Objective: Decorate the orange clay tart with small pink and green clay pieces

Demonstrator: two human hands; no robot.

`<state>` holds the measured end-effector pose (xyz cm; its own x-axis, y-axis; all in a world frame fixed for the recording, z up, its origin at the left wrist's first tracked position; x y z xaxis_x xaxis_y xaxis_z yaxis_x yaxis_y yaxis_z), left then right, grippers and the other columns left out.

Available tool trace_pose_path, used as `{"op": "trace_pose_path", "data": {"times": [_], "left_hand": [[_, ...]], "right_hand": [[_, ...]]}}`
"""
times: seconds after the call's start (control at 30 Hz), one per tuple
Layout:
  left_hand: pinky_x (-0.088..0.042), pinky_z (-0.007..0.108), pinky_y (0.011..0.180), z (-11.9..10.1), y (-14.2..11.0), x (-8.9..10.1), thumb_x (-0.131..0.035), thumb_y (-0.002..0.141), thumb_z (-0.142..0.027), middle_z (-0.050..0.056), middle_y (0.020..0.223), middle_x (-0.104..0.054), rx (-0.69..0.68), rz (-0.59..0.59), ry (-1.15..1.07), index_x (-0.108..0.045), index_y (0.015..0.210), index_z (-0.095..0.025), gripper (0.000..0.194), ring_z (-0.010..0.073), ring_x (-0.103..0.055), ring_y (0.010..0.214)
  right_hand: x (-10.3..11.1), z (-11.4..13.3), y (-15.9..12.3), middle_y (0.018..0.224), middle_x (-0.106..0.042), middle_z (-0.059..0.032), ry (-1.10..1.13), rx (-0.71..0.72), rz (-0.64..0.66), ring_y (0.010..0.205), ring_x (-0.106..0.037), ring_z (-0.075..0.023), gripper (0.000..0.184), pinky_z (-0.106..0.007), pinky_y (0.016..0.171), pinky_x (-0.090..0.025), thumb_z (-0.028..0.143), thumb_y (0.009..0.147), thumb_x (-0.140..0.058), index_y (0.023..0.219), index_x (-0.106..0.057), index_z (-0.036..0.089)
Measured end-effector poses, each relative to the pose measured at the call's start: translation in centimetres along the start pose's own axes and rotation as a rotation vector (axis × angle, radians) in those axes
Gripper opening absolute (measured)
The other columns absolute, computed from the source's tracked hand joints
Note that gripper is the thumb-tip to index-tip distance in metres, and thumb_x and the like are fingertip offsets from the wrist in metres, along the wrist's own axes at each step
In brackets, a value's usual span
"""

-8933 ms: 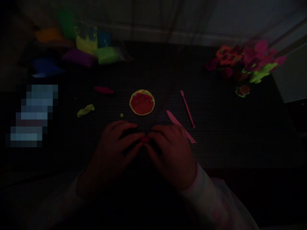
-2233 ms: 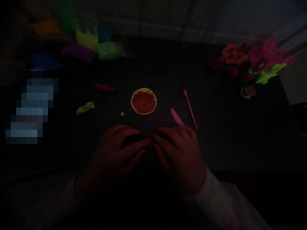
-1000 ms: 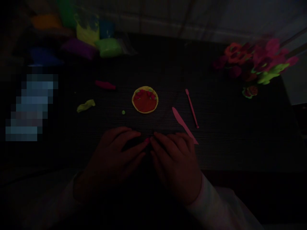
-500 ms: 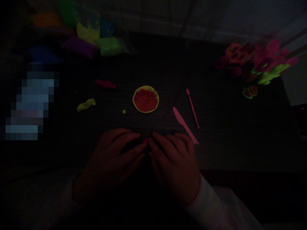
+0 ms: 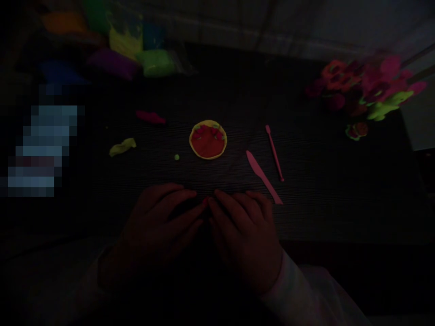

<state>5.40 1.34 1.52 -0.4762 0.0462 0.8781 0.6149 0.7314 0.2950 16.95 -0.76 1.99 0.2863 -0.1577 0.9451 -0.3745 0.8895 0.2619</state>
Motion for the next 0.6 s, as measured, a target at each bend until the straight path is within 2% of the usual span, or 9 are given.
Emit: {"op": "trace_pose_path", "data": {"times": [0.37,0.6], "left_hand": [[-0.042,0.039,0.080,0.07,0.13,-0.11,-0.052,0.079,-0.023,0.005,0.102,-0.058,-0.010,0.002,-0.007,-0.059,0.101,-0.017,0.024,0.0224,-0.046,0.098],[-0.042,0.039,0.080,-0.04,0.02,-0.01,-0.052,0.079,-0.023,0.005,0.101,-0.058,-0.012,-0.004,-0.003,-0.060,0.100,-0.017,0.023,0.0221,-0.046,0.097]], "right_hand": [[-0.07,-0.22,-0.44,0.107,-0.059,-0.0113,0.065,-0.012,0.001,0.091,-0.051,-0.0232,0.028,-0.044,0.078,-0.040,0.016,0.076,-0.053,0.103,-0.057,0.012],[-0.14,-0.05,-0.37,0.106,-0.061,-0.0104,0.046,-0.001,0.003,0.090,-0.051,-0.0236,0.025,-0.045,0.079,-0.040,0.016,0.077,-0.052,0.101,-0.058,0.011]]}}
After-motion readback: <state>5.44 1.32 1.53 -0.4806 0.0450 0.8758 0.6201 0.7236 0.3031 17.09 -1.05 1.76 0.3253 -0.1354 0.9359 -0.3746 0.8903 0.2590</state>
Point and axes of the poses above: each hand's wrist, its own y-axis towards the middle knuckle, its own x-axis out of the back of the hand, z = x × y, the point moved 6 cm from there along y, towards the middle knuckle
